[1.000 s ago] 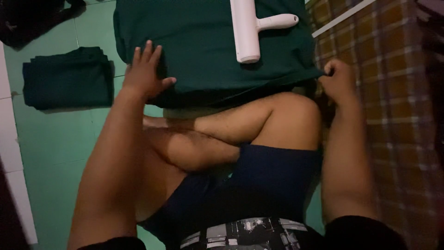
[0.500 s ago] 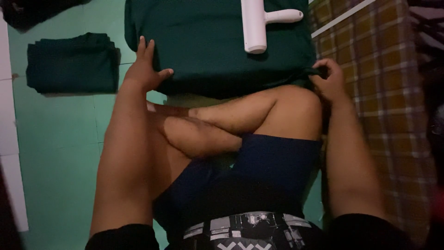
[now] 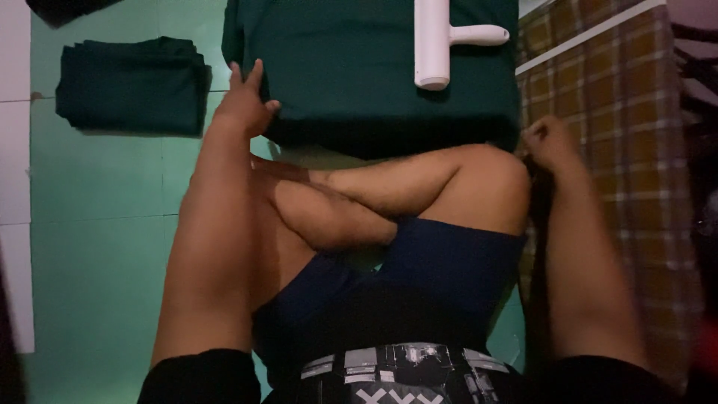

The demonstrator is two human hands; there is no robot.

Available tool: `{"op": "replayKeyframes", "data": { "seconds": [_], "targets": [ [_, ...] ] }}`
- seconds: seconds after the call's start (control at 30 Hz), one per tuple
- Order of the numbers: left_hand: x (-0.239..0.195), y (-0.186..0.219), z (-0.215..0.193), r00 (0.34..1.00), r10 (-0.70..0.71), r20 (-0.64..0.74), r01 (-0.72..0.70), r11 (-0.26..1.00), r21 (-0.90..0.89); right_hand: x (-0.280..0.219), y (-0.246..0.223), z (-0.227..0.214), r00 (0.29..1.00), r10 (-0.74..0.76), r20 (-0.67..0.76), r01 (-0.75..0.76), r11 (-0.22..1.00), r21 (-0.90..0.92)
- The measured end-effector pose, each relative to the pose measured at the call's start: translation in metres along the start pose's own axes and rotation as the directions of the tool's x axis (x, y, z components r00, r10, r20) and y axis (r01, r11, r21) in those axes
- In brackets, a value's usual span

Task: The person uses a lint roller to remove lint from a dark green fabric laid on the floor. They roll the sticky roller back and forth across the surface, occasionally lifting it to inspect the collected lint. The person also briefly uses scissors to trim a loose thread before resuming rolling.

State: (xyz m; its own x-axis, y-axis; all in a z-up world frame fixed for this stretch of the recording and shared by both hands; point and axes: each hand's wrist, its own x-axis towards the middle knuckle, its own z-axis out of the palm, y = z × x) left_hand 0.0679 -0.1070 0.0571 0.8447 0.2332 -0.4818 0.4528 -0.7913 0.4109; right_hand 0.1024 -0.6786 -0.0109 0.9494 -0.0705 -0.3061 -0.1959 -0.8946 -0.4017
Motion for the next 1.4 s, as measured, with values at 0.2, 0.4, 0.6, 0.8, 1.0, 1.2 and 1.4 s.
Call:
{"op": "replayKeyframes", "data": {
  "seconds": [0.2, 0.4, 0.6, 0.8, 1.0, 1.2, 1.4],
  "targets": [
    [0.028, 0.019, 0.027, 0.725, 0.546, -0.421, -0.321, 0.807, 0.495, 0.007, -0.119, -0.017, 0.992, 0.082, 0.092, -0.123, 0.597, 0.793],
    [0.06, 0.043, 0.07, 0.739, 0.672, -0.049, -0.602, 0.692, 0.399, 0.051, -0.178, 0.012, 0.941, 0.057, 0.334, -0.336, 0.038, 0.941],
    [0.088, 0.019, 0.057, 0.768, 0.607, -0.204, -0.535, 0.783, 0.319, 0.094, -0.207, 0.019, 0.965, 0.199, 0.17, -0.204, 0.163, 0.965],
    [0.093, 0.025, 0.059, 0.773, 0.573, -0.271, -0.482, 0.809, 0.336, 0.098, -0.223, 0.015, 0.985, 0.017, -0.17, 0.132, 0.557, 0.82],
    [0.093, 0.023, 0.061, 0.766, 0.577, -0.283, -0.476, 0.806, 0.353, 0.173, -0.127, -0.026, 0.761, 0.197, -0.618, 0.308, 0.728, 0.612],
    [0.091, 0.038, 0.06, 0.776, 0.548, -0.313, -0.453, 0.828, 0.33, 0.176, -0.134, -0.003, 0.745, 0.479, -0.464, 0.4, 0.237, 0.886],
    [0.156, 0.083, 0.042, 0.777, 0.598, -0.197, -0.534, 0.792, 0.296, 0.14, -0.239, 0.049, 0.965, -0.106, -0.239, 0.261, 0.354, 0.898]
  ]
}}
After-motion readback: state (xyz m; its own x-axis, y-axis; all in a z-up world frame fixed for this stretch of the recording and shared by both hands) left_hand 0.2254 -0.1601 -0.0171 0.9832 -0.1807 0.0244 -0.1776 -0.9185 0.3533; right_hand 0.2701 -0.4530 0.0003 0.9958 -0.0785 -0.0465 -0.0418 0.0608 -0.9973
